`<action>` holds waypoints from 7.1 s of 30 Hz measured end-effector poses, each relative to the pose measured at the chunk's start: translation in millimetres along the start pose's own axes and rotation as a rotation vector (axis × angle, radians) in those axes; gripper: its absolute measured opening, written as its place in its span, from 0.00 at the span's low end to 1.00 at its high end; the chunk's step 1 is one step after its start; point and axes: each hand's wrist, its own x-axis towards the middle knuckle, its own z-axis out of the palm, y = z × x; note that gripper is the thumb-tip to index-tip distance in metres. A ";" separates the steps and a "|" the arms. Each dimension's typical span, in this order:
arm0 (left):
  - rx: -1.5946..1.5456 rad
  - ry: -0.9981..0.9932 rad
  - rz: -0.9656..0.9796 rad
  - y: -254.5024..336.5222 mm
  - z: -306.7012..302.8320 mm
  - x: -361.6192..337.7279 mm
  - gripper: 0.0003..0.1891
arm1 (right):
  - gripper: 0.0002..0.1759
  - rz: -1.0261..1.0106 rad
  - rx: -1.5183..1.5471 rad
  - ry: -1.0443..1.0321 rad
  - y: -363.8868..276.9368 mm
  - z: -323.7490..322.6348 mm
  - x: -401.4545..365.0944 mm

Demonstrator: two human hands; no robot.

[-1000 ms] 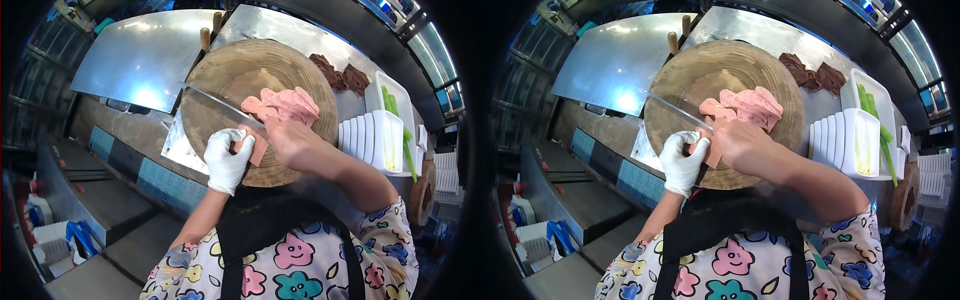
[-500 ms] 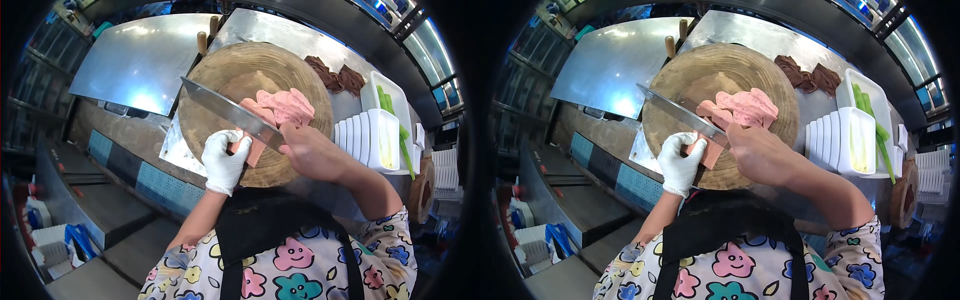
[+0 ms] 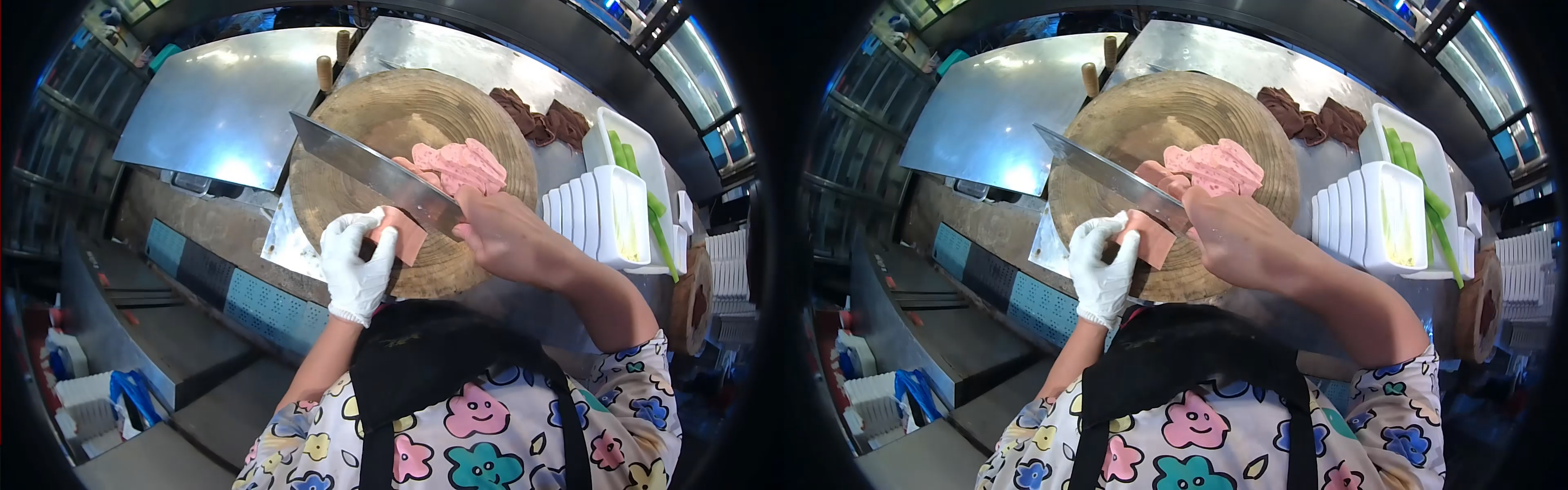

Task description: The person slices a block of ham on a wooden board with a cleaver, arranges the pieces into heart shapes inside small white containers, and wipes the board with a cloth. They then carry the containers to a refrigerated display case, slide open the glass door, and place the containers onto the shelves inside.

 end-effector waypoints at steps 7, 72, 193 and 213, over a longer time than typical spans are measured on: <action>-0.113 0.000 -0.085 -7.4 2.7 -7.3 0.09 | 0.13 0.037 0.007 -0.095 -1.5 1.4 -4.8; -0.165 0.034 -0.032 -8.2 -0.6 -8.6 0.09 | 0.12 0.037 0.007 -0.062 -16.8 5.3 -1.8; -0.248 0.007 -0.277 -90.3 -8.8 117.8 0.14 | 0.04 -0.217 -1.141 -0.291 -36.2 -85.3 309.1; -0.073 -0.217 0.159 -53.6 -18.0 90.0 0.12 | 0.15 -0.414 -1.031 -0.397 -36.0 53.9 373.0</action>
